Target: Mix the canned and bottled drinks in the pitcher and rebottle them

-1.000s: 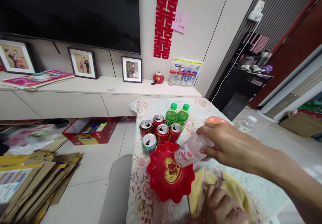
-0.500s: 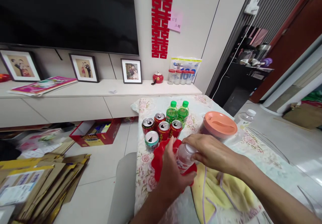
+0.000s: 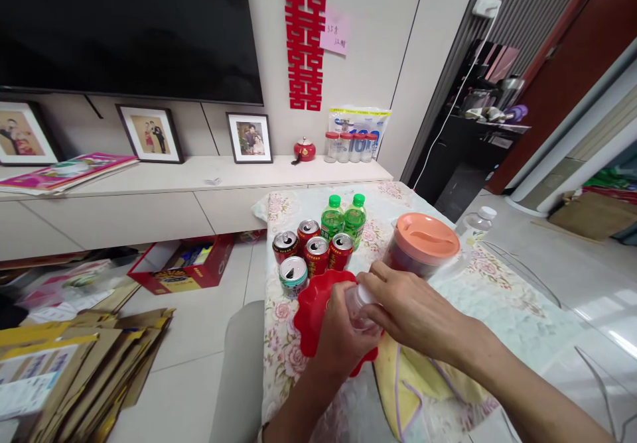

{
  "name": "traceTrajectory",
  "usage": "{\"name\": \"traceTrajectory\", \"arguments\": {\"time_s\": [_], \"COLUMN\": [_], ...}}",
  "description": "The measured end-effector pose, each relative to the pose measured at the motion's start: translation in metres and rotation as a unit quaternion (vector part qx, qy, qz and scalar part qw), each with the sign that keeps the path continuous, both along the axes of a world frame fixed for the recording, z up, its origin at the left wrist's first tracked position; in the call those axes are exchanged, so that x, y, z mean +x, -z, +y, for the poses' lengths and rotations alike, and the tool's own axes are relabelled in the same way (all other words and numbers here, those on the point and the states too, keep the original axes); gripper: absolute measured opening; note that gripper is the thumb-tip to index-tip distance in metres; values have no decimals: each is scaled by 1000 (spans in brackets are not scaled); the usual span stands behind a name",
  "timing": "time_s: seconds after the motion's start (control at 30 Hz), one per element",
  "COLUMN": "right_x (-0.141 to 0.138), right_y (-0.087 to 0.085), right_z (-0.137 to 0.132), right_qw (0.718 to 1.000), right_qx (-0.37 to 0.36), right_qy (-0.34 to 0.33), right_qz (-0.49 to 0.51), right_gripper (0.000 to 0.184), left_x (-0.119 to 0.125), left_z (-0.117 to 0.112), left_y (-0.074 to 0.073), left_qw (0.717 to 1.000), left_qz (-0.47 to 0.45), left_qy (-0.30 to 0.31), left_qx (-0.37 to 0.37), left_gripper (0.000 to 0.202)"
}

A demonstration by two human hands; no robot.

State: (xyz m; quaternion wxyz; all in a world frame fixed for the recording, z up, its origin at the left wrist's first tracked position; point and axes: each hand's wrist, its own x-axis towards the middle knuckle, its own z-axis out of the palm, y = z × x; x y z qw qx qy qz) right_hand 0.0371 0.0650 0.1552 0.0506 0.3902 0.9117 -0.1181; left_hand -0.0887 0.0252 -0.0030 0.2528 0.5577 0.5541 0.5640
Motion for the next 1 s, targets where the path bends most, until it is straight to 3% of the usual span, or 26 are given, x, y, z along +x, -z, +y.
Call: {"name": "traceTrajectory", "arguments": {"time_s": [0.13, 0.23, 0.43, 0.53, 0.67, 0.8, 0.9, 1.0], "right_x": [11, 13, -6, -12, -1, 29, 59, 87], "right_y": [1, 1, 5, 9, -2, -17, 0, 47], "right_z": [3, 3, -7, -9, -9, -8, -1, 9], "right_qw": [997, 991, 998, 997, 993, 957, 932, 895], "right_qx": [-7, -11, 45, 70, 94, 66, 5, -100], "right_qy": [-67, -99, 34, 17, -34, -53, 40, 218], "right_qz": [46, 92, -24, -39, 56, 278, 360, 377], "right_gripper": [37, 47, 21, 13, 19, 32, 28, 31], "left_x": [0, -1, 2, 2, 0, -2, -3, -7], "left_z": [0, 1, 3, 3, 3, 2, 0, -2], "left_y": [-1, -4, 7, 13, 6, -4, -7, -8], "left_qw": [999, 999, 998, 998, 997, 997, 996, 996], "left_qz": [-21, -30, -63, -55, -64, -65, -63, -68], "left_qy": [9, 7, 10, 4, -1, -8, -8, -5], "left_qx": [-27, -29, -28, -31, -30, -43, -60, -66], "left_gripper": [57, 53, 58, 60, 60, 58, 61, 64]}}
